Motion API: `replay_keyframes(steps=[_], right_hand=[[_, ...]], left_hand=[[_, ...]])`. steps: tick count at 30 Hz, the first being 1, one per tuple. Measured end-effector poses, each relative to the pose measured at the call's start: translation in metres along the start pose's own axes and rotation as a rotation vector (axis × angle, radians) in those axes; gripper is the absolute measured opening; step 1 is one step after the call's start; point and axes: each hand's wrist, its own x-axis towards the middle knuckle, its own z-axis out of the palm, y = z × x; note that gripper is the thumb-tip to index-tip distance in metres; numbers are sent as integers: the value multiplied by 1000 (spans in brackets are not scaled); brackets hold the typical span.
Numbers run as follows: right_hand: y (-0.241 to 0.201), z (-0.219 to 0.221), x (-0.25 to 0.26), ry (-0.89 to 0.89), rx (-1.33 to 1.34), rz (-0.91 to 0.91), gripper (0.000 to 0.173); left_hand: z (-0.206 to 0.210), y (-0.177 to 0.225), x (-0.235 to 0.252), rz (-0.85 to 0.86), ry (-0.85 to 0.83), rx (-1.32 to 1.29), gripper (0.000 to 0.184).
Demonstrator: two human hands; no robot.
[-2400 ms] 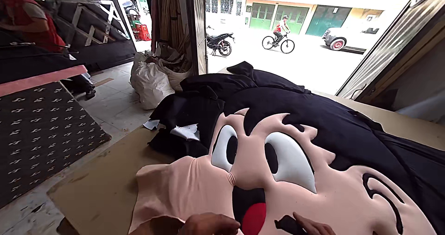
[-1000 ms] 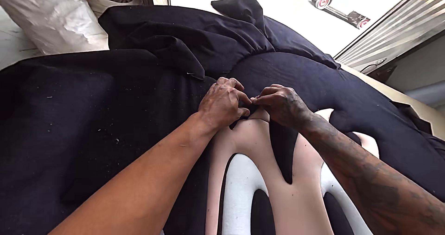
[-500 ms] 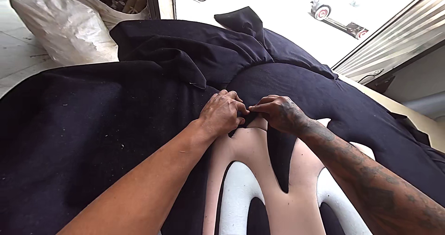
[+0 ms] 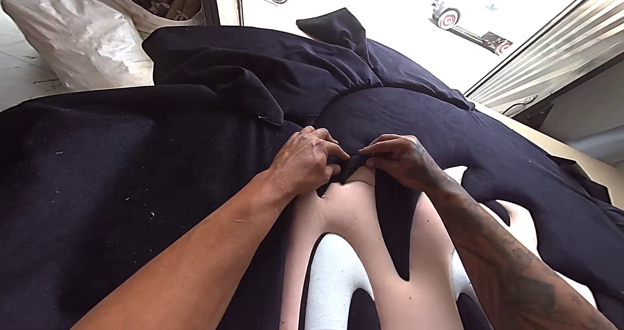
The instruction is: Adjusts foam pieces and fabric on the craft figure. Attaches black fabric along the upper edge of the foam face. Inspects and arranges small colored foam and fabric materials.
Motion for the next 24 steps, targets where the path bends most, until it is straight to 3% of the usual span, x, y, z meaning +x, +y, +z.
replay_keyframes(steps=[4,8,15,24], right_hand=[[0,16,-2,83,87,-32,21],[-3,20,-4,121,79,-40,20],[-6,18,-9,180,17,-76,19],[-4,12,-6,108,-71,-85,19]], left_hand=[[2,-2,-1,23,43,-39,24],[0,0,-1,5,33,-39,39],[-6,0,-2,-38,1,-108,33],[1,6,0,-31,39,-28,31]])
